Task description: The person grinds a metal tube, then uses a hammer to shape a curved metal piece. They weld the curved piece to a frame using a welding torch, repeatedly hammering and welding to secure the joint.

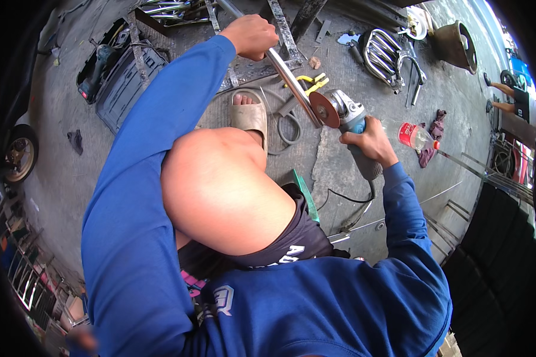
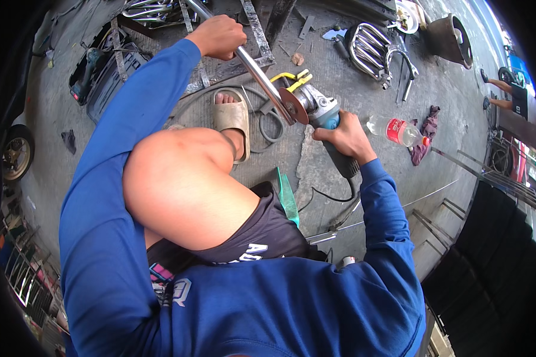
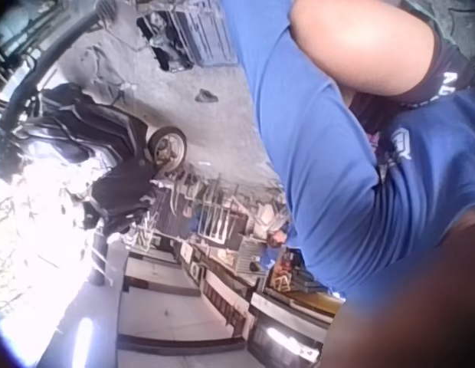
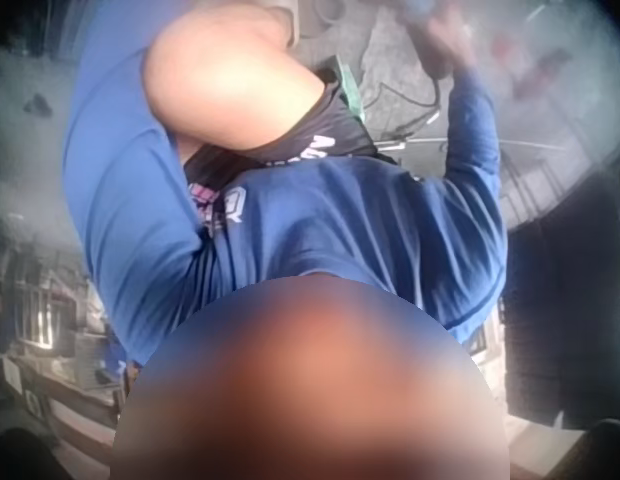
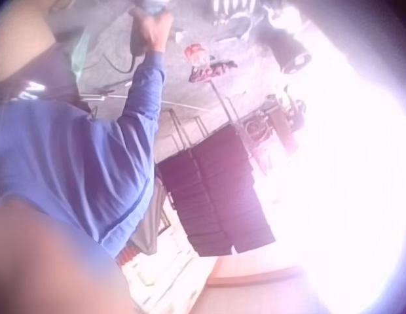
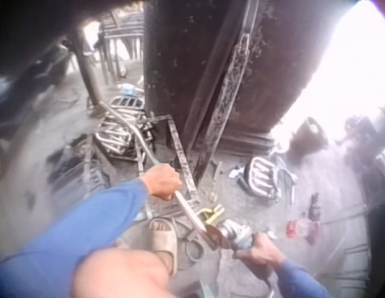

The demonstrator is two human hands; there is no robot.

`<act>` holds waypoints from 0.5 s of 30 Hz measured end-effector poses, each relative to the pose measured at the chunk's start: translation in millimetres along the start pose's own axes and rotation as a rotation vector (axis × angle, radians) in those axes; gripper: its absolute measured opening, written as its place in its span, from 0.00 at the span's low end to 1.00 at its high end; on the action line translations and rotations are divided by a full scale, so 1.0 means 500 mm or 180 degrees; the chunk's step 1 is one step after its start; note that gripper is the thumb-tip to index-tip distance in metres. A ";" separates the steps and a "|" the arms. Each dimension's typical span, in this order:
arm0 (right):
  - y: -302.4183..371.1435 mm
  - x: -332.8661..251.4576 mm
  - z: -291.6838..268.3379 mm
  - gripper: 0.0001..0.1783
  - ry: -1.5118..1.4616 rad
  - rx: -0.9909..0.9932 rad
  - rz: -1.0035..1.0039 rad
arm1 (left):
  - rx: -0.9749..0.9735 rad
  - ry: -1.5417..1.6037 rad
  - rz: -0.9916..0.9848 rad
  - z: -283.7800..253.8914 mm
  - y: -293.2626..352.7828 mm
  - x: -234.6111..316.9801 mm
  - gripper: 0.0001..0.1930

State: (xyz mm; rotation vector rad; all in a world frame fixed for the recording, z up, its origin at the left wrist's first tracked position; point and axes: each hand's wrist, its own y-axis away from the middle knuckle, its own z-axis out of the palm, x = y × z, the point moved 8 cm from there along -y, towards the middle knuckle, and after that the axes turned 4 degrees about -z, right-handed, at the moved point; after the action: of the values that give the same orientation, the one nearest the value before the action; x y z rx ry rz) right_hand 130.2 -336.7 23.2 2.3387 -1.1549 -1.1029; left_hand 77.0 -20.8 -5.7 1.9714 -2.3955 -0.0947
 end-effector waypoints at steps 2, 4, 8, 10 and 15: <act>-0.001 -0.003 -0.001 0.34 0.0024 -0.0008 0.0034 | -0.0021 0.0001 -0.0024 -0.005 0.000 -0.001 0.06; -0.001 -0.008 -0.002 0.34 0.0040 -0.0006 0.0007 | -0.0047 -0.0010 -0.0023 -0.008 -0.003 0.002 0.05; 0.002 -0.010 -0.005 0.35 0.0005 0.0012 -0.0022 | 0.0036 0.0028 -0.0011 -0.016 0.000 0.003 0.05; 0.001 -0.007 -0.001 0.35 0.0151 0.0048 0.0009 | -0.0034 0.0023 -0.0011 -0.011 0.001 0.006 0.05; -0.002 0.004 0.012 0.35 0.0003 0.0173 0.0029 | 0.0044 0.0016 0.0004 -0.014 0.007 0.001 0.05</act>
State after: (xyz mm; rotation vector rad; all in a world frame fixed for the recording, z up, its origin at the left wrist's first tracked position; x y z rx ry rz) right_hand 126.7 -337.2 17.7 2.3720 -1.2086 -1.0804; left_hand 74.3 -20.7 1.6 1.9736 -2.4008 -0.0735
